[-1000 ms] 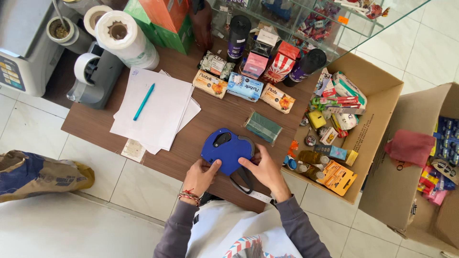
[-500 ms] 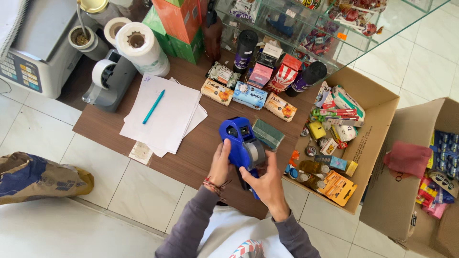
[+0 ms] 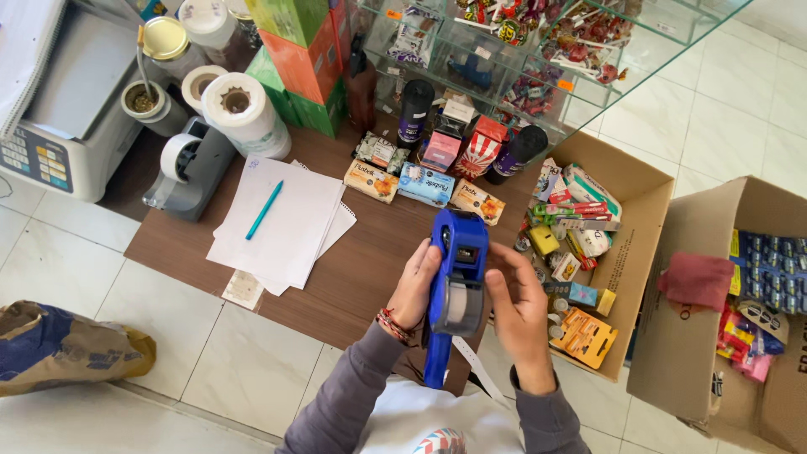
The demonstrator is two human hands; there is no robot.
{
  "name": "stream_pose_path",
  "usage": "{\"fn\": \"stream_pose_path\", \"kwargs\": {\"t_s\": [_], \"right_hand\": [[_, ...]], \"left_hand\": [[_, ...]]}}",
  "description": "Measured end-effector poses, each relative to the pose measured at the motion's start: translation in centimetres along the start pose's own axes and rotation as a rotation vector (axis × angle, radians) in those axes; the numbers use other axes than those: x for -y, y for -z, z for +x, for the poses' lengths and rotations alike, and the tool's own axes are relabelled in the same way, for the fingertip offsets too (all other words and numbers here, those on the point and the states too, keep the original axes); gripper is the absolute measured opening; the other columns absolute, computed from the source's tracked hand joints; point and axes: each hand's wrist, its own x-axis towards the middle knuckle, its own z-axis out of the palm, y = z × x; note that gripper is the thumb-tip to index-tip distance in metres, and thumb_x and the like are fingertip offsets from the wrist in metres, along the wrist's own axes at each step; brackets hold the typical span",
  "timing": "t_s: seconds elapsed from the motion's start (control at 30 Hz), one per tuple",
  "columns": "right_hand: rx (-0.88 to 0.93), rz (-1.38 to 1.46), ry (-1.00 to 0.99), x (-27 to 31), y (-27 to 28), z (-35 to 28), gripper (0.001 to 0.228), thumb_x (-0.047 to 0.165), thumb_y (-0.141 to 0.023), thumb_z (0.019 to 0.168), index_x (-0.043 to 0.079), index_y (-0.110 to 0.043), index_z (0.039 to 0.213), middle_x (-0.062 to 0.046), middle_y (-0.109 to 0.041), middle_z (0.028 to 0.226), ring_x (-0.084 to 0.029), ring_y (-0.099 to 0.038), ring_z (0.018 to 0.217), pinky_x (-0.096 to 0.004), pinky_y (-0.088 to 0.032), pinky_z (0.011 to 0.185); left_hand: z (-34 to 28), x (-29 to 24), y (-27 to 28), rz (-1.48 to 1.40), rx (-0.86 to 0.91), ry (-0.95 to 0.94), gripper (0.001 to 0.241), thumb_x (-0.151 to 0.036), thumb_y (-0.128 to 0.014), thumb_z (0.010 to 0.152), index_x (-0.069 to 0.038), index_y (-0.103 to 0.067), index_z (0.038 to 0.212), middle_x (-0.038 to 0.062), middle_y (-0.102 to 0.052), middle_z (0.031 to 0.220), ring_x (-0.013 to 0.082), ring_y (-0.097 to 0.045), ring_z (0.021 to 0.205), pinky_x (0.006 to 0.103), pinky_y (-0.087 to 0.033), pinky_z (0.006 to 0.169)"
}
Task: The person labels grocery items using a price gun. The person takes items like juice boxes, cookie packs, and small tubes from a cardboard box, applies a label with the price gun, and then places the labeled items back into the box or onto a nearby table.
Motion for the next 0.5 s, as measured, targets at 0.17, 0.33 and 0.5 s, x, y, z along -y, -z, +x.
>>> {"fn": "stream_pose_path", "kwargs": {"t_s": [0.17,0.33,0.5], "right_hand": [[-0.054,0.04,0.116,-0.6,0.9,1.0,0.03,0.011,-0.078,0.126,-0.004,-0.087,0.15,-0.021,-0.089,0.136,-0.023,-0.088,0.112,-0.04,-0.073,0.096],[-0.048,-0.016,0.238,0.2,2.3,1.0,0.025,0.007,-0.093,0.114,-0.009,-0.091,0.133,-0.025,-0.089,0.123,-0.026,-0.088,0.106,-0.04,-0.076,0.083],[-0.083,0.002,0.207,-0.2,2.0,0.4,0.026,0.01,-0.091,0.115,-0.011,-0.089,0.131,-0.027,-0.088,0.118,-0.025,-0.084,0.104,-0.04,-0.076,0.078]], "left_hand": [[-1.4,-2.4,-0.9,0.028,0.065,-0.072,0.069,-0.068,-0.065,0.128,-0.016,-0.072,0.172,0.009,-0.073,0.123,0.0208,-0.067,0.107,0.039,-0.064,0.089],[-2.3,-3.6,-0.8,0.039,0.128,-0.141,0.066,-0.068,-0.068,0.126,-0.017,-0.074,0.169,0.002,-0.067,0.109,0.0133,-0.062,0.097,0.0296,-0.057,0.076],[-2.7,-4.6,-1.0,-0.049,0.128,-0.13,0.072,-0.07,-0.071,0.122,-0.018,-0.076,0.17,0.0,-0.068,0.107,0.0102,-0.061,0.094,0.0279,-0.058,0.075]]}}
